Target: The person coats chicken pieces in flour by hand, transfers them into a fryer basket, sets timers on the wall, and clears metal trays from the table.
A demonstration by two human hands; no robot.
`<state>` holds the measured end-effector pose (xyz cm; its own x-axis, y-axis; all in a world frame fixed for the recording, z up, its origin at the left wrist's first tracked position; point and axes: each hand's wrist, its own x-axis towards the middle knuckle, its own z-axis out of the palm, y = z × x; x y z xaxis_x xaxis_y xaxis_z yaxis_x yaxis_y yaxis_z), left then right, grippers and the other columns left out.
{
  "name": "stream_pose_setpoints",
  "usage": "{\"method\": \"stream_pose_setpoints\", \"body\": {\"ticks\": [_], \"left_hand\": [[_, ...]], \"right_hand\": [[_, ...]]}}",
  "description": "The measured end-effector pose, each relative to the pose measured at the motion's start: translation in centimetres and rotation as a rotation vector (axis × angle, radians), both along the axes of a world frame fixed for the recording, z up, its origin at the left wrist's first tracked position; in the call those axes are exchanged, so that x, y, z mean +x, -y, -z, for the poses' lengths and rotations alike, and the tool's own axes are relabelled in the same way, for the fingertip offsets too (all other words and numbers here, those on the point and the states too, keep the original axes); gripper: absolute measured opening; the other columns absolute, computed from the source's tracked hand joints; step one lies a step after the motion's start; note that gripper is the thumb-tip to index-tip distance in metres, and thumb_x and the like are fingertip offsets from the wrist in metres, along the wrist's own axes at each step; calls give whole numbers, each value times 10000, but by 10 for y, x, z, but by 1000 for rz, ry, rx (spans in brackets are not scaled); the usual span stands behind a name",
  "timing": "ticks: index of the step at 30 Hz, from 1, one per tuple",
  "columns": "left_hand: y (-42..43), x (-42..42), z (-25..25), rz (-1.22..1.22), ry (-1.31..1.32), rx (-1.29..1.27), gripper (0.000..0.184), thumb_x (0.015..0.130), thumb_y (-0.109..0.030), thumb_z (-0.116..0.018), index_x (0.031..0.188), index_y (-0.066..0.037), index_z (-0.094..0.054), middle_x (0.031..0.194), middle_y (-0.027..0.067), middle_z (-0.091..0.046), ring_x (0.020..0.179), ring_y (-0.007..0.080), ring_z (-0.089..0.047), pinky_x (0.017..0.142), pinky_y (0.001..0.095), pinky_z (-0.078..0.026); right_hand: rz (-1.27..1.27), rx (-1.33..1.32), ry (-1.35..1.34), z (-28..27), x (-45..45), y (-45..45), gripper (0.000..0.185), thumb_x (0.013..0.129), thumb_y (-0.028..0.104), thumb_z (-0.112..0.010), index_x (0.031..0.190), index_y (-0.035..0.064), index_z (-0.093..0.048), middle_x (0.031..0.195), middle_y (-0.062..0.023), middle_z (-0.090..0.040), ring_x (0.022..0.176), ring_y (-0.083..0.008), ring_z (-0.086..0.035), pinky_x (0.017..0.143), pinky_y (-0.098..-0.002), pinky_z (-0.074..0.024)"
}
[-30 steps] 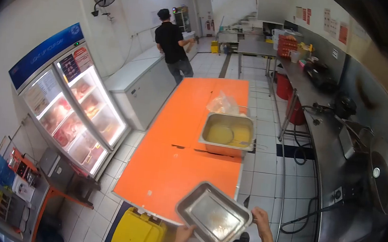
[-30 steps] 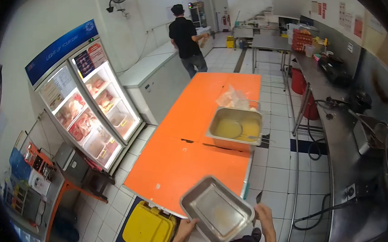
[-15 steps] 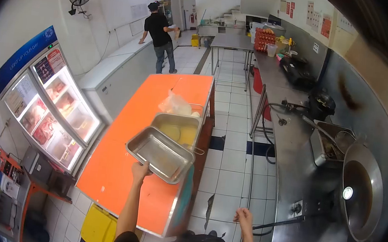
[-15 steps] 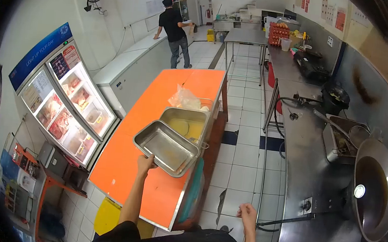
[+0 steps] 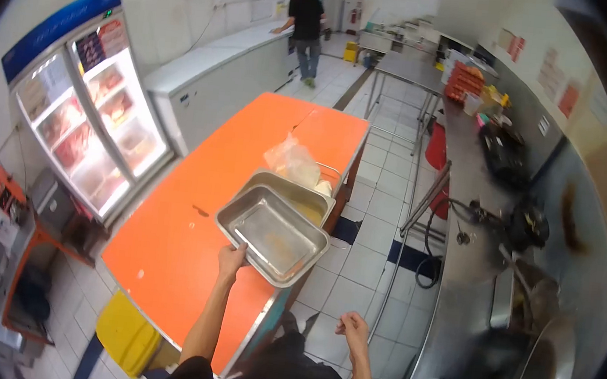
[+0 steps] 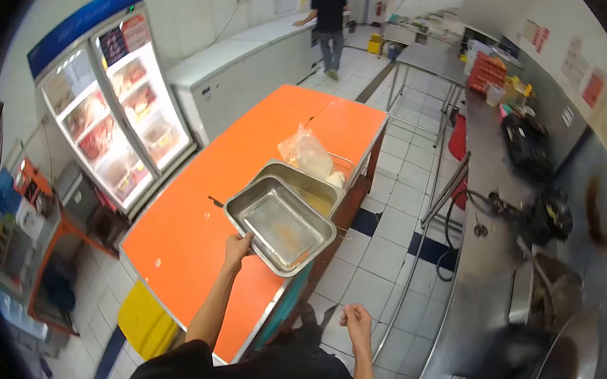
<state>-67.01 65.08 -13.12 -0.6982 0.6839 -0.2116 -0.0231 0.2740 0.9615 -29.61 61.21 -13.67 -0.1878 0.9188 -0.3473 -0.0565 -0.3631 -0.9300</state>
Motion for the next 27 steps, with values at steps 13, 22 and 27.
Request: {"method": "stream_pose_setpoints", "body": {"ticks": [13, 22, 27], "left_hand": [[-64, -15, -18, -67, -136, -218, 374, 836, -281, -610, 610, 14, -637, 533, 121, -642, 486, 196, -663, 556, 309, -547], [-79, -8, -10, -51, -239, -377, 424, 828, -353, -580, 662, 32, -645, 581, 169, -636, 588, 307, -660, 613, 408, -525], [-87, -5, 3, -99, -326, -512, 470, 826, -405, -576, 719, 46, -656, 667, 206, -650, 652, 367, -653, 619, 455, -511]], "right_hand": [[11, 27, 96, -8, -88, -177, 328, 955, 346, -577, 1111, 58, -556, 881, -78, -609, 722, -146, -597, 627, -287, -506], [7, 134, -28, 17, -127, -327, 452, 975, 440, -494, 1201, 50, -521, 1012, -131, -604, 795, -191, -621, 651, -303, -513], [-135, 221, -21, -16, -153, -372, 368, 1008, 364, -446, 1085, 26, -569, 873, -96, -636, 728, -160, -627, 631, -266, -497]]}}
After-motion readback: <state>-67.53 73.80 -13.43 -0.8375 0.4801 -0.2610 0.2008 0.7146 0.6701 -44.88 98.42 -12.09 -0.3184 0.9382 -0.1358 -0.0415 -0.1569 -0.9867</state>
